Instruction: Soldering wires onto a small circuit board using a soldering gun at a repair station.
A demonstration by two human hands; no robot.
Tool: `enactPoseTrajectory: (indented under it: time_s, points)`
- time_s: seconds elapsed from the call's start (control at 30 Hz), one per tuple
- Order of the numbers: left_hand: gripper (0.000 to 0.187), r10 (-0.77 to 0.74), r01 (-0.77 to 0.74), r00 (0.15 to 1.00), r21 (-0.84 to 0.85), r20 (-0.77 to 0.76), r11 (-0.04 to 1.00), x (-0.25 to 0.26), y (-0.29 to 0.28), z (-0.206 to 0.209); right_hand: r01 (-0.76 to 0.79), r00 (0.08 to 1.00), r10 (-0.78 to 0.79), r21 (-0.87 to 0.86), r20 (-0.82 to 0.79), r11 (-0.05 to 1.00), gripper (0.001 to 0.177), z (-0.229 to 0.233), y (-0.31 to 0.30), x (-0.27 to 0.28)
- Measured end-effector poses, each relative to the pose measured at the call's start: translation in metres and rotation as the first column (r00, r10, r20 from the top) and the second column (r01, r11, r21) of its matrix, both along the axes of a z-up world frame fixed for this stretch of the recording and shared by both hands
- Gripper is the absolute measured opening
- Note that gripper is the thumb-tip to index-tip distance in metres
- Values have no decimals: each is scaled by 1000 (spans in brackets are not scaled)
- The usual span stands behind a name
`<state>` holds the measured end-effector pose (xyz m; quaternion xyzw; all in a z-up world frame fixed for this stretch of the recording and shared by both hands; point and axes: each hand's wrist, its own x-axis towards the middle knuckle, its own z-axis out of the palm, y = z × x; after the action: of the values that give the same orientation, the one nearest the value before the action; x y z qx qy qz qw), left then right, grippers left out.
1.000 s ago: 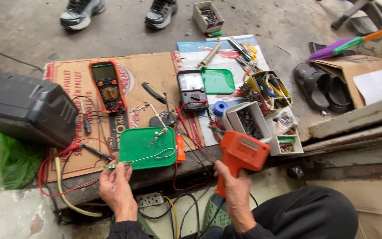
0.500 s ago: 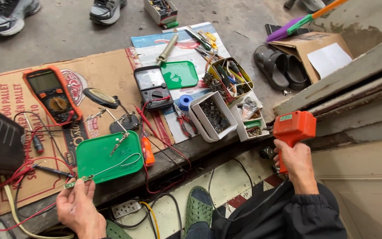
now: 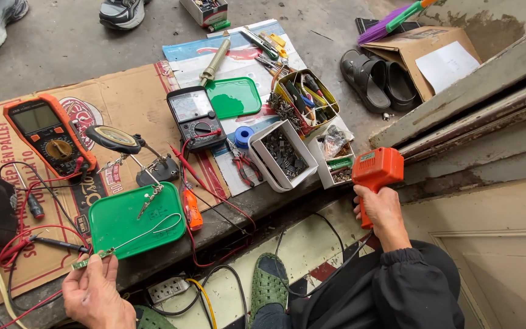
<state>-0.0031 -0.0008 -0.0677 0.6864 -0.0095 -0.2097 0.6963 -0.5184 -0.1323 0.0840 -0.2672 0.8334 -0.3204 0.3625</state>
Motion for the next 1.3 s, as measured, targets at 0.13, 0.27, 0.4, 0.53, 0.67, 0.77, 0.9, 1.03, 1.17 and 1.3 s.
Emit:
enactPoseTrajectory:
  time_s: [0.13, 0.27, 0.4, 0.53, 0.67, 0.77, 0.9, 1.03, 1.17, 1.3]
  points:
    - [26, -4, 4, 1000, 10, 3, 1000, -1, 0, 2, 7, 1000, -6, 18, -11, 1000, 31, 4, -1, 4]
    - [26, -6, 6, 1000, 10, -14, 1000, 0, 1, 2, 4, 999, -3, 32, -32, 999, 29, 2, -1, 5]
    - [27, -11, 11, 1000, -2, -25, 1000, -2, 0, 6, 2, 1000, -1, 28, -25, 1000, 33, 1, -2, 5]
    - [26, -10, 9, 1000, -20, -28, 1000, -1, 1, 2, 12, 1000, -12, 23, -18, 1000, 32, -1, -2, 5]
    - [25, -13, 13, 1000, -16, -24, 1000, 0, 1, 0, 16, 1000, -15, 21, -25, 1000, 36, -3, -2, 4]
    - [26, -24, 21, 999, -69, -40, 997, 0, -5, -10, 41, 999, -42, -32, -30, 999, 29, -33, -2, -16]
    - [10, -12, 13, 999, -28, 33, 1000, -12, -5, 6, -9, 985, -8, -100, -171, 995, 22, 6, 29, 5]
    - [23, 83, -96, 993, -160, -86, 982, -5, -10, -10, -225, 973, 233, -224, 5, 948, 26, -116, 20, -78]
    - [28, 52, -80, 977, -130, -207, 988, -13, -13, 23, -386, 921, 384, -303, -69, 872, 37, -42, 46, 70]
    - [29, -20, -7, 971, -111, -238, 994, -18, -8, 49, -398, 903, 414, -141, 112, 906, 21, 61, 100, 205]
